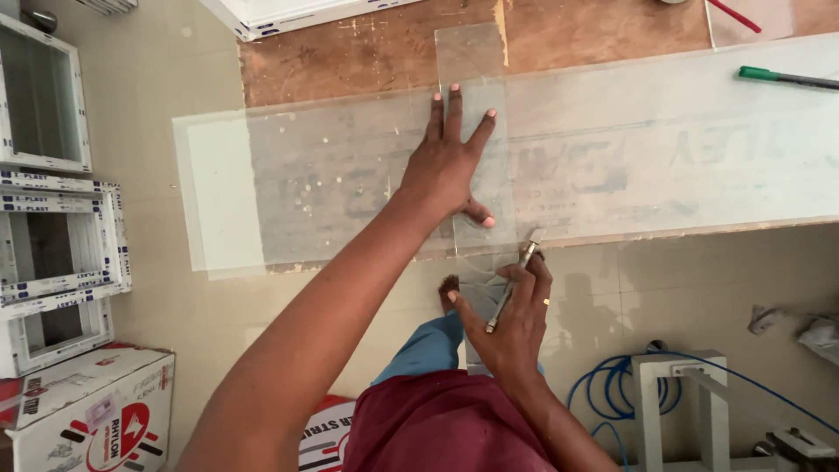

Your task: The person is measuring and cutting pieces of glass in a workshop.

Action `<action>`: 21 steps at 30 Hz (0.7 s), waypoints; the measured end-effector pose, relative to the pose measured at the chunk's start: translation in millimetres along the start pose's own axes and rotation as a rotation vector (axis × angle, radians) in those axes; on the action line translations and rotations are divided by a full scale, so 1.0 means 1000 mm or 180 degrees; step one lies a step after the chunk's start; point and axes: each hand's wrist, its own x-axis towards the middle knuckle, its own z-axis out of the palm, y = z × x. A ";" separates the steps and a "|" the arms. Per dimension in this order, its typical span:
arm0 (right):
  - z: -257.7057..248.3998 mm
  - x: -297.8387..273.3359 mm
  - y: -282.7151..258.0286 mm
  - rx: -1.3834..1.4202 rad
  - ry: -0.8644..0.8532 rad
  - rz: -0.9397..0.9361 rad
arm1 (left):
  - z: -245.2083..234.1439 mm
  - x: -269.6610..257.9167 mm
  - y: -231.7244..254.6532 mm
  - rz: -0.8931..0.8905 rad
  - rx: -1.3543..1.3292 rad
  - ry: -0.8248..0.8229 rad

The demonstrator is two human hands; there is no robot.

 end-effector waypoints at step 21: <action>0.008 -0.003 0.007 0.0036 0.0063 -0.0061 | -0.004 0.001 0.003 -0.0021 0.0039 -0.0039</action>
